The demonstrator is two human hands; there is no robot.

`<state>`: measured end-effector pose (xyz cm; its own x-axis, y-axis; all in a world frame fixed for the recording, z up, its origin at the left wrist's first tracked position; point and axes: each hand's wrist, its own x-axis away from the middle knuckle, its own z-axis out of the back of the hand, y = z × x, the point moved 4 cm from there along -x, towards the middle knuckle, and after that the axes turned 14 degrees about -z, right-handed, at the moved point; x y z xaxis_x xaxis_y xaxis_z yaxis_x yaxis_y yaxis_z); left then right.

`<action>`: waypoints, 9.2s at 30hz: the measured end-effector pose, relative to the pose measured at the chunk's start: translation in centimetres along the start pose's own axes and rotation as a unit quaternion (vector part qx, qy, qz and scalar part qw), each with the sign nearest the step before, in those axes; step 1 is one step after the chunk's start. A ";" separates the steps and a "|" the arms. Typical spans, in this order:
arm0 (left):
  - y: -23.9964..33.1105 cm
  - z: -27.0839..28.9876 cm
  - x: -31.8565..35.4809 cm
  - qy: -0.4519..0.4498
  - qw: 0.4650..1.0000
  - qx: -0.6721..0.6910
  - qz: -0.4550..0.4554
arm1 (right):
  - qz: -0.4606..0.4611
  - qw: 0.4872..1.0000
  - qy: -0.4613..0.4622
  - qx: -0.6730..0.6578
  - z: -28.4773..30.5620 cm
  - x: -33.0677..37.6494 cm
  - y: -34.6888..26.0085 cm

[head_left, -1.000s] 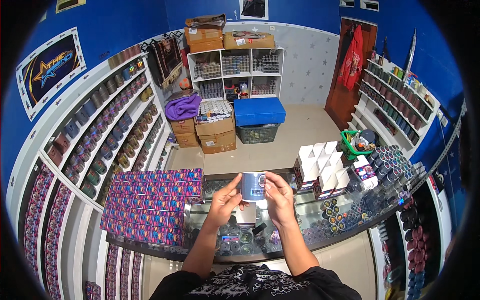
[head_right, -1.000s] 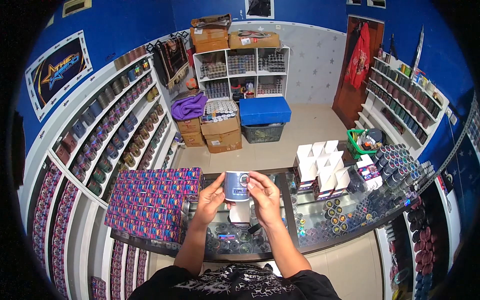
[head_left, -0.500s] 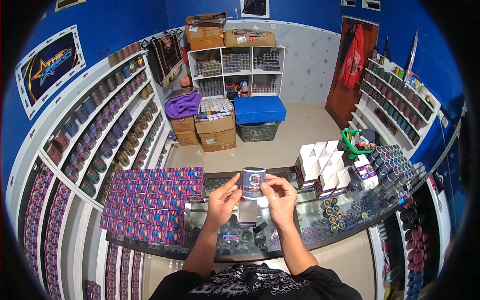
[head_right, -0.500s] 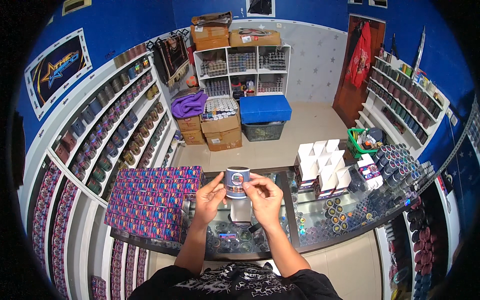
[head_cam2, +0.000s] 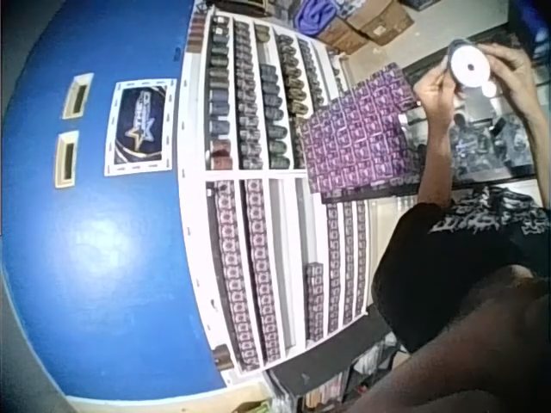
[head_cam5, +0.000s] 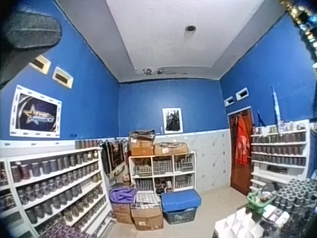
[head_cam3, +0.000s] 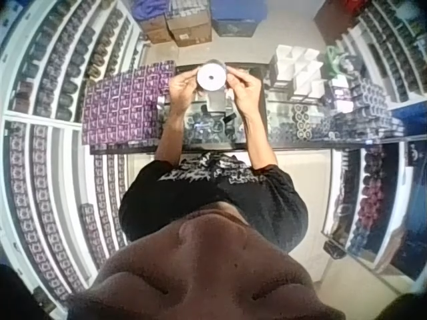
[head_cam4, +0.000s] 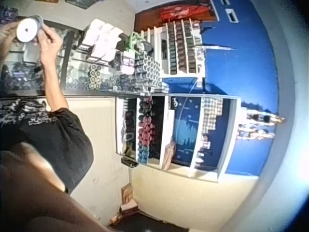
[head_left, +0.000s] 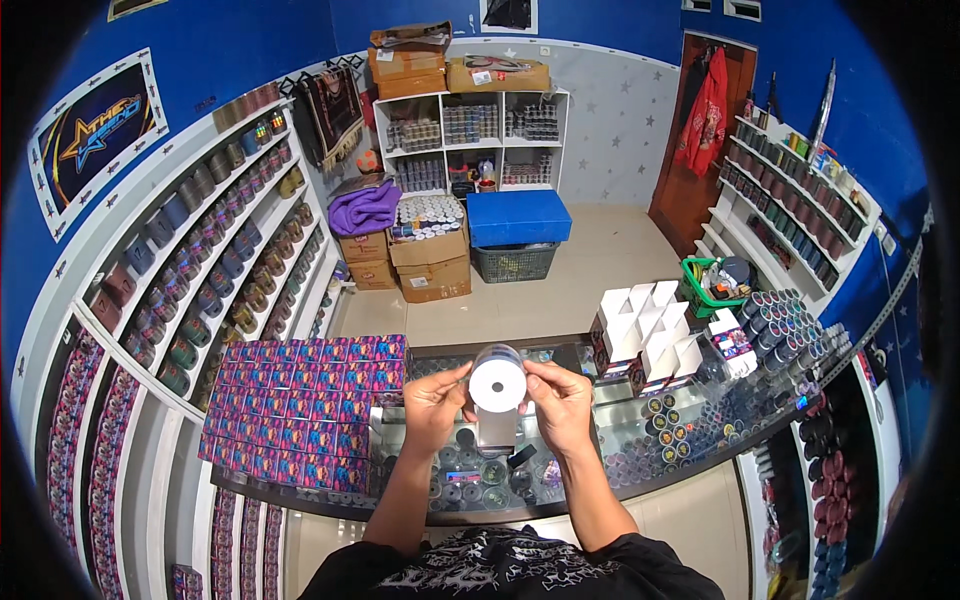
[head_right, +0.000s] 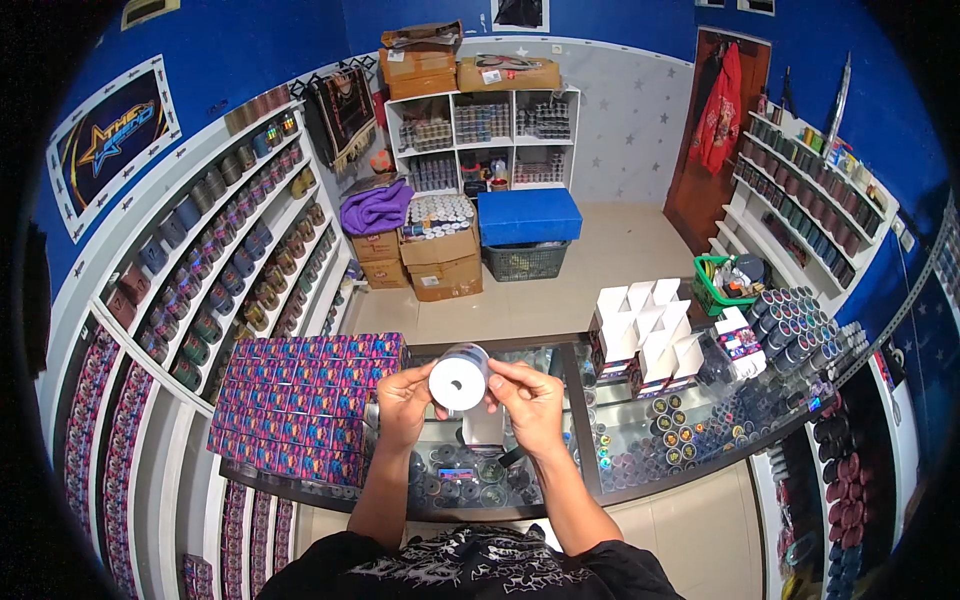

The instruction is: Packing small circular toy containers into cardboard boxes.

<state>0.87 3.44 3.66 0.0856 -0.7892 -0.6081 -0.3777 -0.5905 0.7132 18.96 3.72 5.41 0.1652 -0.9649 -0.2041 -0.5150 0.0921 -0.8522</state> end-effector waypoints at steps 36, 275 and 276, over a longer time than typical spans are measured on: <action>3.3 4.5 1.5 -0.059 0.997 0.021 -0.037 | 0.054 0.996 0.019 0.075 -5.3 1.6 2.7; -12.1 4.1 10.2 -0.135 0.915 -0.376 0.057 | -0.264 0.461 -0.305 0.790 2.3 -1.8 12.8; -12.2 4.2 10.2 -0.134 0.914 -0.379 0.054 | -0.263 0.461 -0.306 0.791 2.3 -1.8 13.0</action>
<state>2.50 3.29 -12.67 -0.1819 -0.8399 -0.5114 0.3853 -0.5394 0.7487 13.88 7.23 -6.38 0.3720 -0.7504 0.5463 0.9084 0.4153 -0.0480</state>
